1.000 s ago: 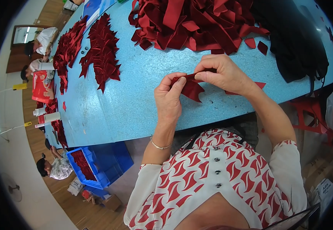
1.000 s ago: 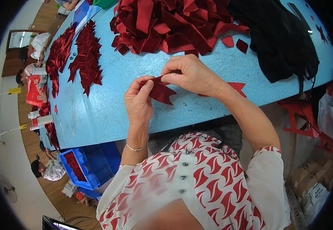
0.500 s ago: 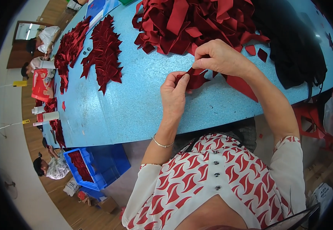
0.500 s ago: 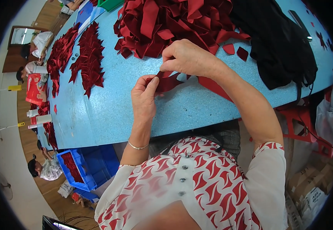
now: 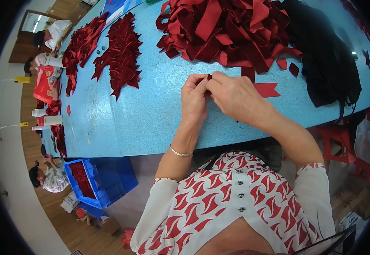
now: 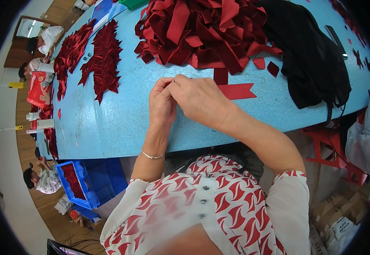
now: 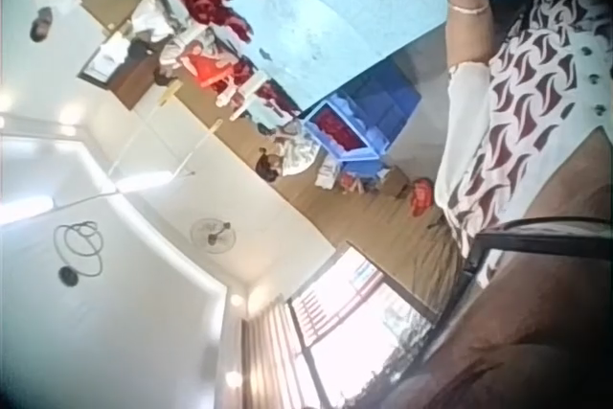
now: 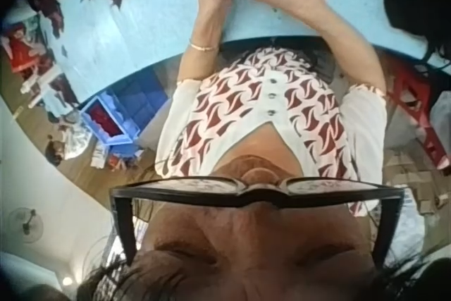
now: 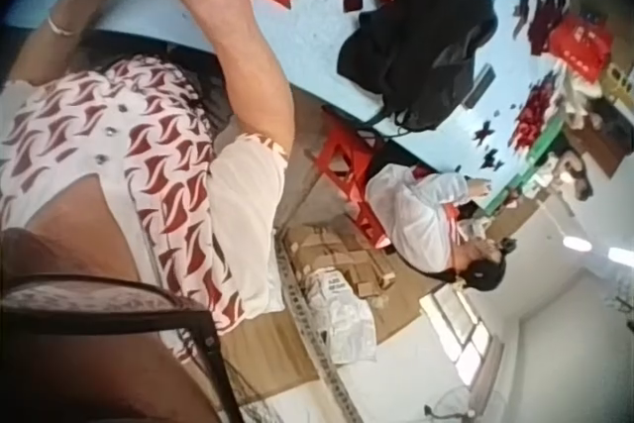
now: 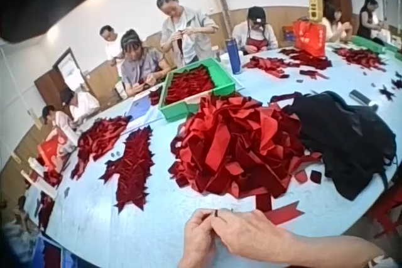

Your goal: Folding and shaping red fabric ribbons into decorative bows.

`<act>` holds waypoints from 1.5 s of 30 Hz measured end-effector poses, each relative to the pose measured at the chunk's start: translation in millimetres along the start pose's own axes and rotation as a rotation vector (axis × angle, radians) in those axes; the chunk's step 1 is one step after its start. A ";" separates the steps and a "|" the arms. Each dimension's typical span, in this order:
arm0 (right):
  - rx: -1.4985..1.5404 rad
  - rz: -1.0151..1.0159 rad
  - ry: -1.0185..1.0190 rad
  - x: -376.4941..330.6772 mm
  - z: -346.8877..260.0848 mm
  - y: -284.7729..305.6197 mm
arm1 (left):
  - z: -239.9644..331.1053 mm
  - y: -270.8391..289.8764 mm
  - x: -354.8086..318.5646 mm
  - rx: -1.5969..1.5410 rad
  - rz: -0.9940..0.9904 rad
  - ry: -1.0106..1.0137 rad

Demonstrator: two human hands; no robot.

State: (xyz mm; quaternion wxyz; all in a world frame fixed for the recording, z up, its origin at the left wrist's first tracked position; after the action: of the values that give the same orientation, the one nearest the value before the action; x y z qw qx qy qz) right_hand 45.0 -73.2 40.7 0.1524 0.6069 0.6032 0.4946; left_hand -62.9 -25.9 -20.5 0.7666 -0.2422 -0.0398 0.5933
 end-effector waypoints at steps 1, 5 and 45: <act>-0.001 0.013 -0.037 -3.0 -1.1 -2.6 | 0.0 -1.6 -0.7 -0.043 0.019 -0.010; 0.036 0.063 -0.122 -13.6 -3.1 -10.6 | 3.1 -3.7 -6.2 -0.133 0.041 -0.033; -0.055 0.145 -0.023 -39.2 -24.3 -8.0 | 17.4 1.5 -19.8 0.088 -0.022 -0.004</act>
State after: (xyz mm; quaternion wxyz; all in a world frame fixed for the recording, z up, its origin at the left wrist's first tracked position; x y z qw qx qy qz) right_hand 29.8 -116.0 29.4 0.1396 0.6502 0.5421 0.5138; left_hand -76.1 -38.4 -1.3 0.7830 -0.2068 -0.0179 0.5864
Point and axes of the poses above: each hand's wrist, its own x-axis towards the middle knuckle, its own y-axis out of the back of the hand, z = x × y, the point moved 3 cm from there along x, towards the middle knuckle, and after that the axes turned 2 degrees about -y, right-handed, at the moved point
